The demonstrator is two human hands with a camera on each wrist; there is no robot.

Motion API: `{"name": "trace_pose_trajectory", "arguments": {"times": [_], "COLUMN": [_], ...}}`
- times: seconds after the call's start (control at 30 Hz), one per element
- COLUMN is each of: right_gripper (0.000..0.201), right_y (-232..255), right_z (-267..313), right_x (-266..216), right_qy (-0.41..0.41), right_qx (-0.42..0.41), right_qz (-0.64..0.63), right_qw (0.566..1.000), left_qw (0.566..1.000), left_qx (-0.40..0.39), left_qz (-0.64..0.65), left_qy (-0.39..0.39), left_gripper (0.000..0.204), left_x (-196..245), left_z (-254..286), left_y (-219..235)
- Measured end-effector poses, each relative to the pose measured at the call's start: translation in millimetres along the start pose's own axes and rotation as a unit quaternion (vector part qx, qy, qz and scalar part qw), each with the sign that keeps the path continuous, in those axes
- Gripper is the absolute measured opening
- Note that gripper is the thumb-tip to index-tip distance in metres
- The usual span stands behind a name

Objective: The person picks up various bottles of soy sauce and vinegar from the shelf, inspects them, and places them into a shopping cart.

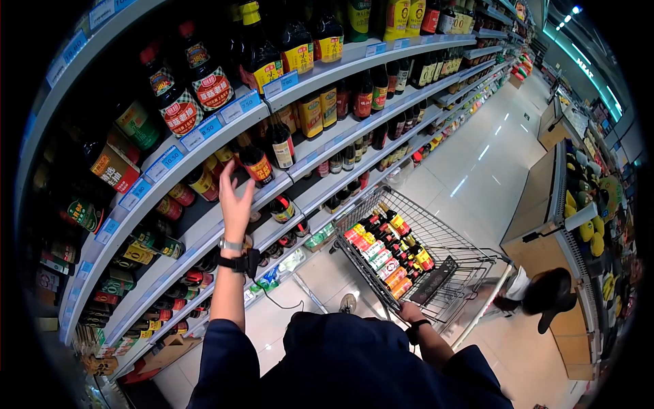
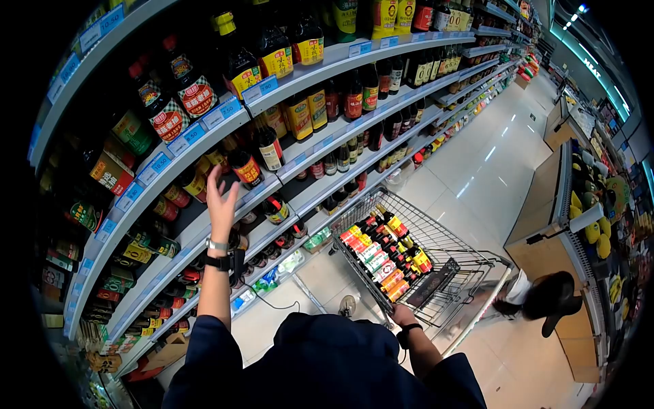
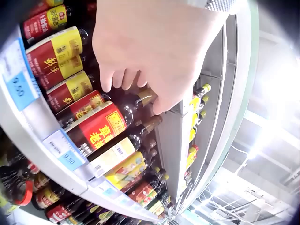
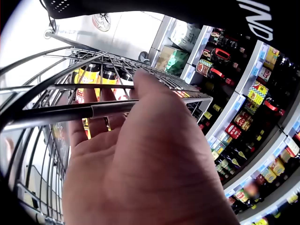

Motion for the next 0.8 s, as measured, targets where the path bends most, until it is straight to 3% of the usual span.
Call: {"name": "trace_pose_trajectory", "arguments": {"times": [0.03, 0.07, 0.1, 0.2, 0.27, 0.3, 0.37, 0.4, 0.43, 0.47, 0.5, 0.57, 0.63, 0.67, 0.7, 0.73, 0.8], "right_gripper": [0.036, 0.035, 0.033, 0.032, 0.033, 0.033, 0.034, 0.034, 0.034, 0.046, 0.046, 0.055, 0.061, 0.059, 0.057, 0.056, 0.058], "right_y": [2, 0, -2, -2, -6, -6, 15, 25, 25, 25, 25, 37, 79, 93, 103, 120, 140], "right_z": [-2, -7, -14, -22, -27, -27, -13, -5, -5, -12, -21, -39, -38, -44, -60, -59, -64], "right_x": [2, 8, 14, 24, 30, 33, 7, -8, -8, -8, -7, -16, -72, -91, -108, -145, -218], "right_qy": [-0.002, 0.005, 0.015, 0.034, 0.034, 0.034, 0.031, 0.017, 0.003, -0.023, -0.022, 0.04, 0.052, 0.061, 0.168, 0.13, 0.205], "right_qx": [-0.013, -0.013, -0.012, -0.02, -0.02, -0.017, -0.022, -0.039, -0.058, -0.108, -0.107, -0.016, -0.013, 0.0, 0.048, 0.037, 0.041], "right_qz": [0.01, 0.027, 0.045, 0.057, 0.046, 0.035, 0.034, 0.041, 0.049, 0.05, 0.052, -0.022, -0.021, -0.025, -0.028, -0.048, -0.064], "right_qw": [1.0, 1.0, 0.999, 0.998, 0.998, 0.999, 0.999, 0.998, 0.997, 0.993, 0.993, 0.999, 0.998, 0.998, 0.984, 0.99, 0.976], "left_qw": [0.998, 0.999, 0.989, 0.992, 0.956, 0.956, 0.996, 0.993, 0.988, 0.993, 0.995, 0.983, 0.97, 0.975, 0.976, 0.968, 0.952], "left_qx": [0.067, 0.047, 0.07, 0.007, -0.108, -0.109, 0.025, 0.053, 0.097, 0.082, 0.068, 0.085, 0.089, 0.061, 0.037, 0.022, 0.006], "left_qz": [0.01, 0.002, -0.132, -0.119, -0.198, -0.198, -0.03, 0.048, 0.102, 0.085, 0.067, 0.019, 0.012, 0.067, 0.118, 0.191, 0.297], "left_qy": [-0.007, -0.018, -0.015, 0.048, 0.189, 0.187, 0.086, 0.098, 0.058, 0.019, -0.021, -0.164, -0.225, -0.202, -0.179, -0.159, -0.076], "left_gripper": [0.058, 0.054, 0.049, 0.05, 0.048, 0.048, 0.048, 0.043, 0.034, 0.03, 0.027, 0.022, 0.019, 0.018, 0.017, 0.016, 0.016], "left_x": [-19, -21, -16, -5, -30, -28, -11, -27, -15, -5, 6, 46, 83, 89, 92, 94, 92], "left_z": [-16, -36, -48, -81, -91, -87, -82, -82, -74, -65, -56, -35, -17, -11, -6, -2, 7], "left_y": [-9, -12, -11, -23, -40, -42, -40, -45, -45, -44, -40, -25, 1, 13, 26, 38, 59]}}
Point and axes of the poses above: each hand's wrist, its own z-axis away from the middle knuckle, its own y-axis out of the back of the hand, x = y × z, the point moved 5 cm from there along -z, towards the middle knuckle, and after that the axes turned 8 degrees about -z, right-handed, at the moved point
